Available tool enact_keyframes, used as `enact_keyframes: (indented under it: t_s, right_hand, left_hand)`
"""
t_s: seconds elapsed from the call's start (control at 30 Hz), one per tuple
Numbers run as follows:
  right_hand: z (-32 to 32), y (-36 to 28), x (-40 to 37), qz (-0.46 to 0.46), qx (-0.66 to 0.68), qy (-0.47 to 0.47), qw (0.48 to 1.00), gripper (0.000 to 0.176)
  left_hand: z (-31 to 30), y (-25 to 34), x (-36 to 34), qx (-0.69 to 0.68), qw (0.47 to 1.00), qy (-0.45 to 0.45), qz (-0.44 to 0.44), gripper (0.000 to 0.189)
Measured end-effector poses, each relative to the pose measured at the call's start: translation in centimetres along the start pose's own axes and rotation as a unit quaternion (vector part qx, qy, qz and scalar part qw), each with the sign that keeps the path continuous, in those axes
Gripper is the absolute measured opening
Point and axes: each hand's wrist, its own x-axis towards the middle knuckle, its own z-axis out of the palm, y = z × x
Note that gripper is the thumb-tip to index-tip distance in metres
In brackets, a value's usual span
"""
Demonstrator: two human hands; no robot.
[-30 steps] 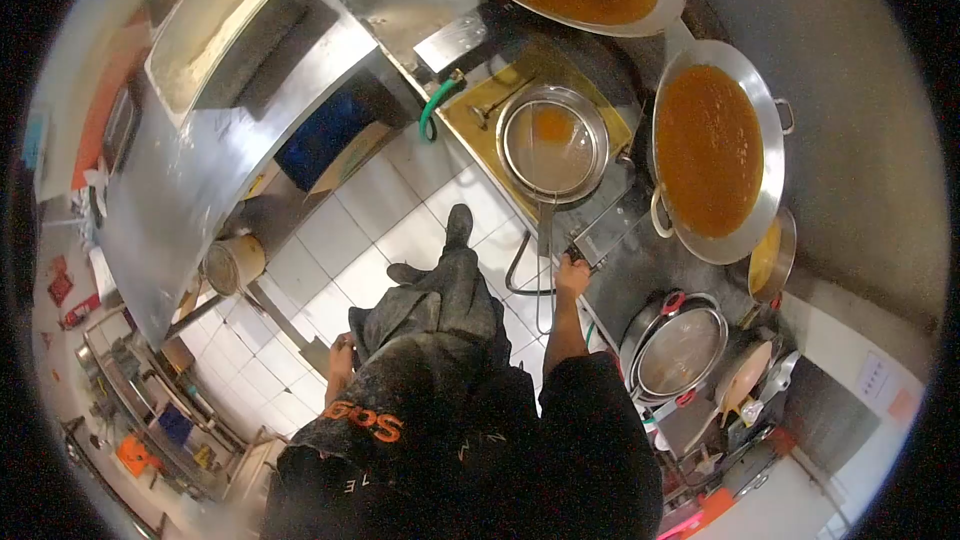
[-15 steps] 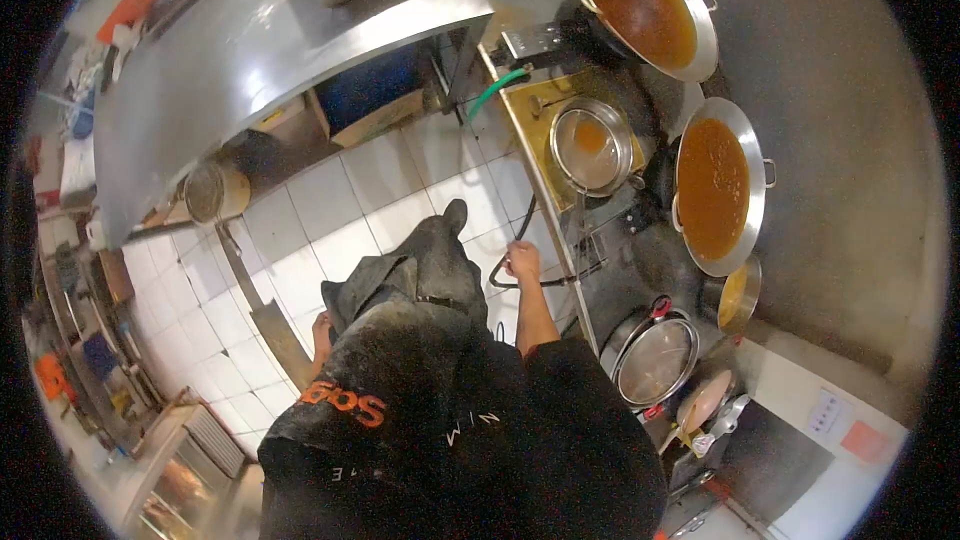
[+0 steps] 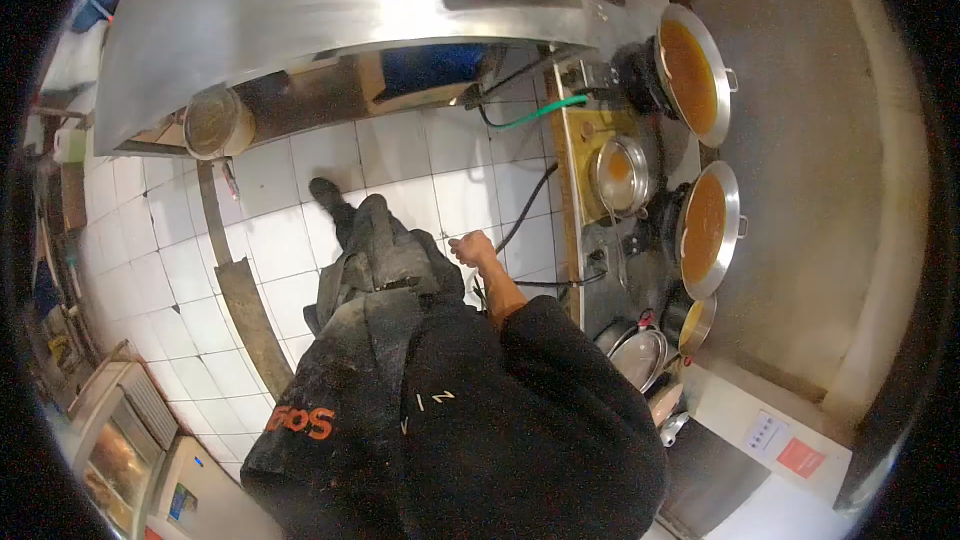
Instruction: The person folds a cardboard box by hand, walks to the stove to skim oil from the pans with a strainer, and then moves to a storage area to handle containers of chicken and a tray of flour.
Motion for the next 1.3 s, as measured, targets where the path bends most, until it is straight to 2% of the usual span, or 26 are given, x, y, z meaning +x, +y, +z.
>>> enact_keyframes:
  t_s: [0.03, 0.1, 0.17, 0.3, 0.4, 0.43, 0.47, 0.5, 0.57, 0.6, 0.63, 0.67, 0.73, 0.77, 0.9, 0.93, 1.0, 1.07, 1.13, 1.23, 1.27, 1.3]
  right_hand:
    - [0.7, -2.1, 0.3, 0.000, -0.006, 0.000, 1.000, 0.027]
    - [2.4, -6.4, 1.1, -0.016, 0.002, -0.007, 1.000, 0.035]
    - [4.7, -10.6, 2.3, -0.027, -0.002, -0.003, 1.000, 0.036]
    - [9.9, -22.0, 3.5, -0.068, 0.032, -0.003, 0.997, 0.035]
    - [13.8, -31.3, 2.4, -0.163, 0.032, -0.037, 0.985, 0.037]
    - [14.8, -34.0, 1.7, -0.162, 0.032, -0.034, 0.986, 0.037]
    - [15.8, -36.5, 1.2, -0.218, 0.017, -0.044, 0.975, 0.037]
    - [16.5, -38.6, 0.3, -0.272, 0.006, -0.053, 0.961, 0.037]
    - [16.9, -41.7, -2.5, -0.288, 0.032, -0.050, 0.956, 0.036]
    - [16.9, -42.6, -3.9, -0.304, 0.052, -0.050, 0.950, 0.035]
    - [17.0, -42.6, -4.9, -0.301, 0.067, -0.035, 0.951, 0.035]
    - [17.1, -42.1, -5.8, -0.290, 0.094, -0.011, 0.952, 0.035]
    - [17.1, -39.6, -7.5, -0.237, 0.126, 0.049, 0.962, 0.036]
    - [17.5, -37.0, -7.7, -0.213, 0.113, 0.080, 0.967, 0.035]
    - [21.8, -25.2, -10.0, -0.084, 0.205, 0.189, 0.957, 0.037]
    - [23.6, -21.3, -10.2, -0.074, 0.184, 0.194, 0.961, 0.039]
    - [27.0, -17.8, -13.3, 0.006, 0.183, 0.167, 0.969, 0.035]
    - [29.7, -15.5, -15.3, 0.079, 0.041, 0.074, 0.993, 0.040]
    - [32.2, -15.8, -16.4, 0.130, 0.052, 0.022, 0.990, 0.044]
    - [33.1, -19.5, -15.4, 0.113, 0.040, -0.045, 0.992, 0.039]
    - [33.9, -20.6, -13.9, 0.110, 0.043, -0.060, 0.991, 0.039]
    - [34.2, -21.4, -12.9, 0.070, 0.062, -0.067, 0.993, 0.035]
  left_hand:
    - [-1.1, 0.0, 0.7, 0.010, 0.999, 0.003, 0.032, 0.044]
    - [-3.8, -1.0, 3.6, -0.034, 0.999, 0.015, -0.002, 0.045]
    - [-5.7, 1.5, 4.2, -0.032, 0.999, 0.016, -0.007, 0.045]
    - [-9.5, 8.4, 5.2, -0.049, 0.999, 0.016, -0.015, 0.043]
    - [-13.0, 14.4, 5.8, -0.076, 0.997, 0.009, -0.010, 0.042]
    - [-14.0, 16.2, 6.2, -0.087, 0.996, 0.006, -0.009, 0.042]
    - [-15.0, 18.4, 6.4, -0.098, 0.995, 0.004, -0.003, 0.042]
    - [-15.7, 20.5, 6.9, -0.104, 0.995, 0.000, 0.000, 0.041]
    - [-17.4, 24.8, 8.0, -0.091, 0.996, -0.011, 0.007, 0.041]
    - [-18.3, 27.1, 8.9, -0.033, 0.998, -0.041, 0.042, 0.039]
    - [-18.8, 29.5, 9.8, 0.026, 0.994, -0.072, 0.076, 0.037]
    - [-19.2, 31.1, 11.2, 0.060, 0.996, -0.041, 0.043, 0.038]
    - [-21.6, 33.8, 16.1, 0.092, 0.993, -0.067, 0.023, 0.039]
    - [-23.4, 34.1, 17.4, 0.111, 0.991, -0.078, -0.001, 0.039]
    - [-23.8, 41.2, 17.6, 0.125, 0.982, -0.111, 0.083, 0.040]
    - [-23.7, 42.7, 17.3, 0.130, 0.983, -0.095, 0.090, 0.041]
    - [-24.5, 44.6, 17.1, 0.151, 0.978, -0.086, 0.111, 0.050]
    - [-25.6, 45.0, 16.4, 0.128, 0.983, -0.080, 0.102, 0.049]
    - [-27.1, 43.7, 17.3, 0.112, 0.986, -0.076, 0.093, 0.048]
    - [-29.2, 40.0, 18.0, 0.061, 0.996, -0.054, 0.030, 0.040]
    - [-30.3, 38.5, 17.6, 0.035, 0.997, -0.074, 0.009, 0.038]
    - [-30.1, 37.8, 15.9, 0.054, 0.994, -0.095, 0.023, 0.034]
